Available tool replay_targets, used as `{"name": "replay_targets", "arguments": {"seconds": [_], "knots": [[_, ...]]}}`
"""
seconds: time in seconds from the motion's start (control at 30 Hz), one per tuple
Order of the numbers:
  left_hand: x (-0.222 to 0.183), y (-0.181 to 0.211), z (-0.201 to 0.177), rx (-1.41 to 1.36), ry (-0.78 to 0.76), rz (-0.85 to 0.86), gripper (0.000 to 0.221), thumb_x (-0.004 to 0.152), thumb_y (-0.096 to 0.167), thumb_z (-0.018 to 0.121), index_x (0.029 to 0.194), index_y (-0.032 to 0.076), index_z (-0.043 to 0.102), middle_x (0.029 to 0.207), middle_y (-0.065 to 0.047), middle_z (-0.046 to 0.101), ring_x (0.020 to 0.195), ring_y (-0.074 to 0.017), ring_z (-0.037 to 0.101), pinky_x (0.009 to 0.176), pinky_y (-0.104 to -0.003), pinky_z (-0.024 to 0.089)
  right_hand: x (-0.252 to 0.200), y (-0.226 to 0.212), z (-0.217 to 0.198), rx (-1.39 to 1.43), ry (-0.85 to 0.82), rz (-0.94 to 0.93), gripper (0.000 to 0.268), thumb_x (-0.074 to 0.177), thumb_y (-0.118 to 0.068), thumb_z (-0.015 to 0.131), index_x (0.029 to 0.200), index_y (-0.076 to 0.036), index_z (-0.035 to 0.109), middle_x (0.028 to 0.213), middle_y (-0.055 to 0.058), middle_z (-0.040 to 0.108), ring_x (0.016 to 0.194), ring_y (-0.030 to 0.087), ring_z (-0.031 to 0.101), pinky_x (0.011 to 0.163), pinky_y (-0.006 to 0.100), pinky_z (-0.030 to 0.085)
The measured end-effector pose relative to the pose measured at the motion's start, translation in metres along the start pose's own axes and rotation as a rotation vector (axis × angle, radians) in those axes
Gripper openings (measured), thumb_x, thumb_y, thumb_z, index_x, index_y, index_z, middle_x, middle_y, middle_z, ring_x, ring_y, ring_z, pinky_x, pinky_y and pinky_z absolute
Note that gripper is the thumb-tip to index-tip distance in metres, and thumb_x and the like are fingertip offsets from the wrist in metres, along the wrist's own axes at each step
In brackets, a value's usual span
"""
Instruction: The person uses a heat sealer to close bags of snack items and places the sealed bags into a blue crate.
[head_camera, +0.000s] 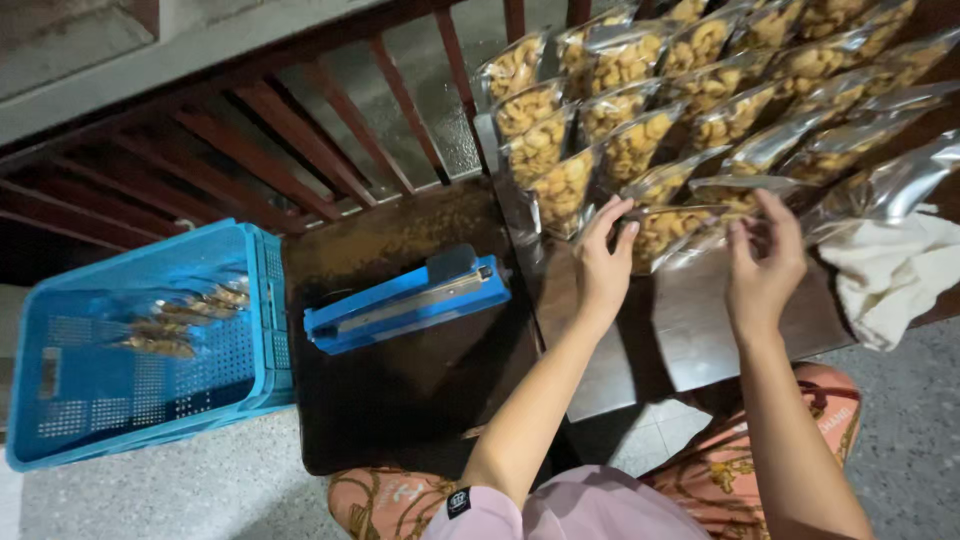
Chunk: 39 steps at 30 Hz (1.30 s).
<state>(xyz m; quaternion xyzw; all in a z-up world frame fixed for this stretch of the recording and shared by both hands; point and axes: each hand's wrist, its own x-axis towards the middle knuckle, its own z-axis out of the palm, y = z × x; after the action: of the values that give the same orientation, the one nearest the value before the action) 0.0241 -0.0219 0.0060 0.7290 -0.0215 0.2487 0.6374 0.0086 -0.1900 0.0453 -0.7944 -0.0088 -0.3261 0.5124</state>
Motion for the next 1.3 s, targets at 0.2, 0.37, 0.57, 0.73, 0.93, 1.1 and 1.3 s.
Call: {"name": "replay_targets", "arguments": {"seconds": [0.2, 0.37, 0.57, 0.73, 0.93, 1.1, 1.3], "knots": [[-0.007, 0.015, -0.009, 0.079, 0.06, -0.161, 0.013, 0.093, 0.005, 0.071, 0.105, 0.001, 0.075, 0.095, -0.012, 0.076, 0.085, -0.0223, 0.075, 0.077, -0.031, 0.057, -0.009, 0.039, -0.006, 0.089, -0.101, 0.074, 0.012, 0.106, 0.001, 0.07, 0.118, 0.002, 0.069, 0.116, 0.01, 0.072, 0.105, 0.014, 0.068, 0.096, 0.027, 0.055], [-0.02, 0.035, -0.057, 0.063, 0.079, -0.113, 0.012, 0.095, 0.007, 0.071, 0.106, 0.002, 0.075, 0.099, -0.009, 0.078, 0.086, -0.0153, 0.073, 0.078, -0.027, 0.056, -0.023, 0.007, 0.005, 0.344, -0.296, 0.035, 0.009, 0.109, -0.003, 0.06, 0.115, 0.002, 0.056, 0.135, 0.013, 0.068, 0.118, 0.015, 0.065, 0.101, 0.027, 0.053], [-0.044, 0.007, -0.128, 0.017, 0.122, -0.201, 0.02, 0.099, 0.012, 0.073, 0.117, 0.003, 0.074, 0.099, -0.006, 0.075, 0.088, -0.0123, 0.07, 0.08, -0.026, 0.056, -0.063, -0.019, 0.052, 0.318, -0.366, 0.246, 0.013, 0.111, -0.01, 0.061, 0.119, -0.004, 0.053, 0.111, 0.005, 0.07, 0.096, 0.007, 0.062, 0.076, 0.022, 0.05], [-0.097, -0.022, -0.192, -0.379, -0.033, -0.357, 0.055, 0.101, 0.022, 0.071, 0.149, 0.004, 0.051, 0.126, -0.004, 0.064, 0.115, -0.0099, 0.06, 0.101, -0.027, 0.049, -0.101, -0.026, 0.105, 0.523, -0.456, 0.218, 0.011, 0.112, -0.007, 0.062, 0.119, -0.005, 0.054, 0.104, -0.001, 0.065, 0.095, 0.005, 0.061, 0.081, 0.02, 0.05], [-0.144, -0.017, -0.251, -0.5, -0.04, -0.521, 0.07, 0.093, 0.031, 0.078, 0.147, 0.003, 0.044, 0.135, -0.008, 0.062, 0.122, -0.0161, 0.061, 0.104, -0.033, 0.05, -0.147, -0.052, 0.158, 0.545, -0.544, 0.608, 0.015, 0.101, -0.008, 0.071, 0.113, -0.004, 0.064, 0.094, 0.0, 0.067, 0.079, 0.005, 0.058, 0.061, 0.022, 0.052], [-0.154, -0.023, -0.288, -0.545, 0.125, -0.718, 0.064, 0.088, 0.033, 0.078, 0.138, 0.004, 0.05, 0.124, -0.012, 0.066, 0.108, -0.0194, 0.068, 0.091, -0.036, 0.056, -0.163, -0.064, 0.189, 0.547, -0.517, 0.581, 0.023, 0.097, -0.004, 0.072, 0.119, -0.001, 0.066, 0.098, 0.004, 0.072, 0.086, 0.007, 0.068, 0.069, 0.023, 0.059], [-0.154, -0.049, -0.333, -0.386, 0.198, -0.718, 0.058, 0.089, 0.037, 0.079, 0.133, 0.003, 0.059, 0.119, -0.009, 0.071, 0.105, -0.0159, 0.068, 0.089, -0.03, 0.055, -0.141, -0.075, 0.22, 0.619, -0.373, 0.343, 0.043, 0.097, -0.007, 0.073, 0.136, -0.001, 0.057, 0.114, -0.002, 0.068, 0.089, 0.004, 0.066, 0.07, 0.021, 0.057]]}}
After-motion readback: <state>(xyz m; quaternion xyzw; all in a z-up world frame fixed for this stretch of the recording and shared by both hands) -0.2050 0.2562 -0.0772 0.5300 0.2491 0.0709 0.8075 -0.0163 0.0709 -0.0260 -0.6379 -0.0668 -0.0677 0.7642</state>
